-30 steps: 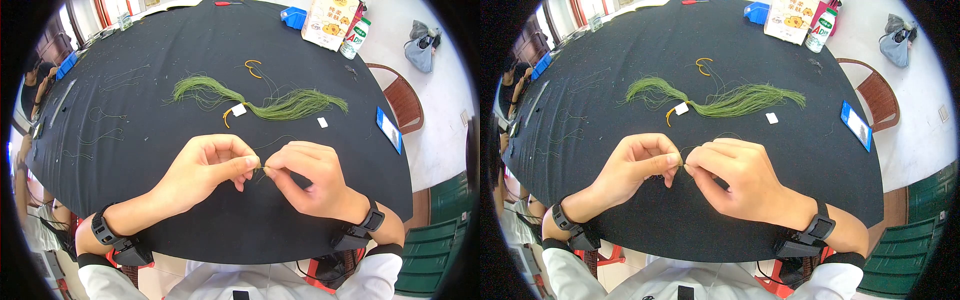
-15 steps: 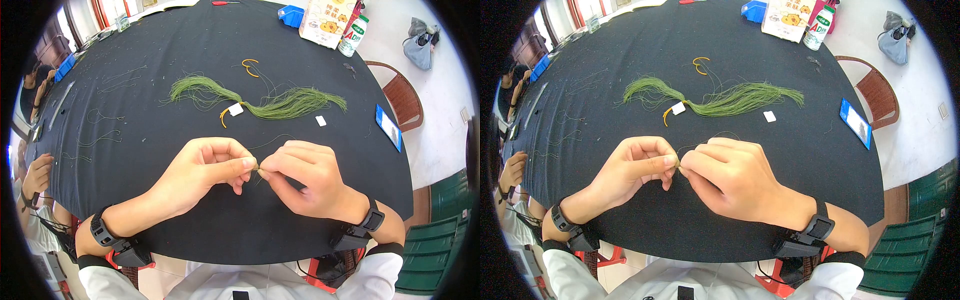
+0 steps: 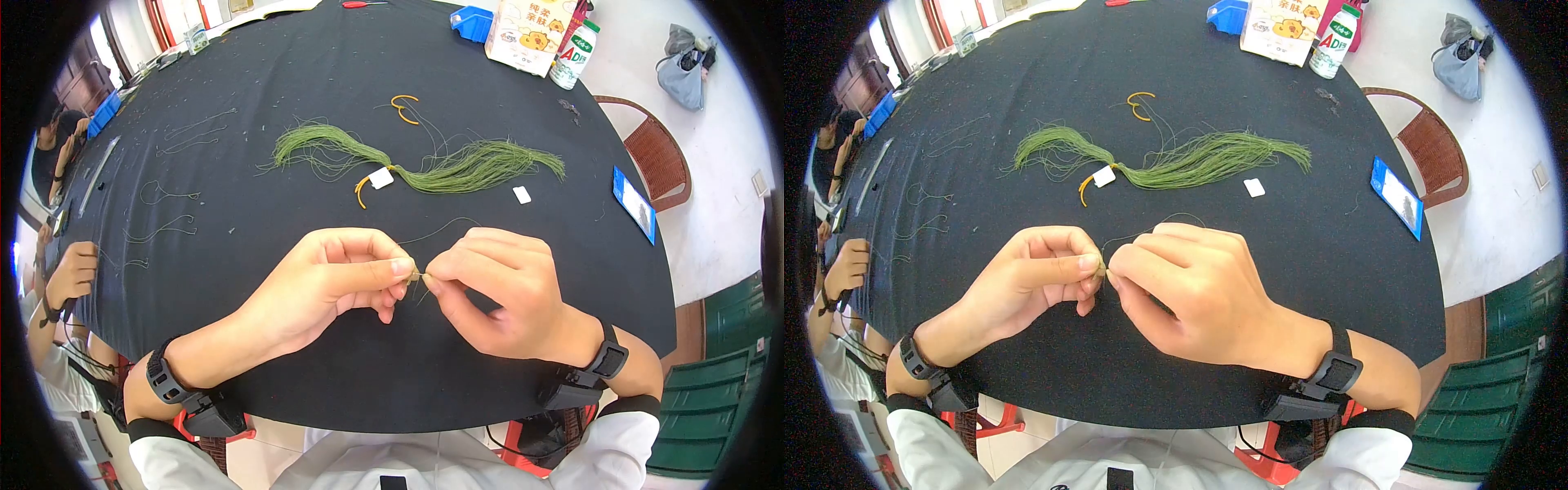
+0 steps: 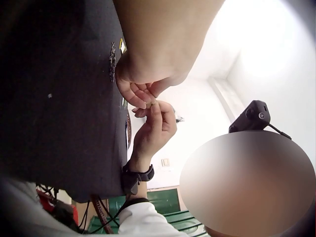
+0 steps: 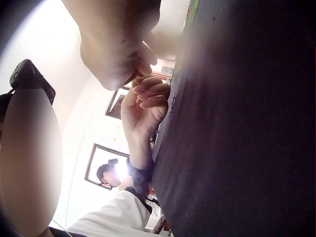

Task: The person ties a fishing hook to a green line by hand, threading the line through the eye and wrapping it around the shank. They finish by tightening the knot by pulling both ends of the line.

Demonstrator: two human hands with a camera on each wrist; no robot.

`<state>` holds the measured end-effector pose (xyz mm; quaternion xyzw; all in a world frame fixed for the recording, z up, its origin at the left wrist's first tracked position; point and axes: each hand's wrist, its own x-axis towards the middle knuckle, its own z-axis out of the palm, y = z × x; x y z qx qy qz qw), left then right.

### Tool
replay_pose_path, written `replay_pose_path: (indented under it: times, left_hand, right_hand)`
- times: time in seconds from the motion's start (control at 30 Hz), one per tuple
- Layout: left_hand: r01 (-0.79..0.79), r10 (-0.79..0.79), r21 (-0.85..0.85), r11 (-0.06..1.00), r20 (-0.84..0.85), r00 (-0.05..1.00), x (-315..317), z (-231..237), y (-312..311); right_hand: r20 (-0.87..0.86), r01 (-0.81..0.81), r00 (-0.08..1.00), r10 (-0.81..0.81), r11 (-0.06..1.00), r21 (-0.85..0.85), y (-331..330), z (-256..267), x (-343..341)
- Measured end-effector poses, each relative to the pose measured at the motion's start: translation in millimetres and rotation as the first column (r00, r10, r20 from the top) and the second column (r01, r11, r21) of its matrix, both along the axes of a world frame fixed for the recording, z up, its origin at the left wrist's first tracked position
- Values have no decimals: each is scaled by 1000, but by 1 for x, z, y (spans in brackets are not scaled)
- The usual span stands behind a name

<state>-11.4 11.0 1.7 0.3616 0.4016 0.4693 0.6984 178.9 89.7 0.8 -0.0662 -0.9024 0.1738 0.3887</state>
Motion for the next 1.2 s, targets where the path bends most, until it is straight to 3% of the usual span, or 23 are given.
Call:
replay_pose_path:
  times: [1.2]
  left_hand:
    - [-13,13,7,1000,-34,999,-1,-1,-1]
  right_hand:
    - [47,-9,999,8,1000,17,-1,-1,-2]
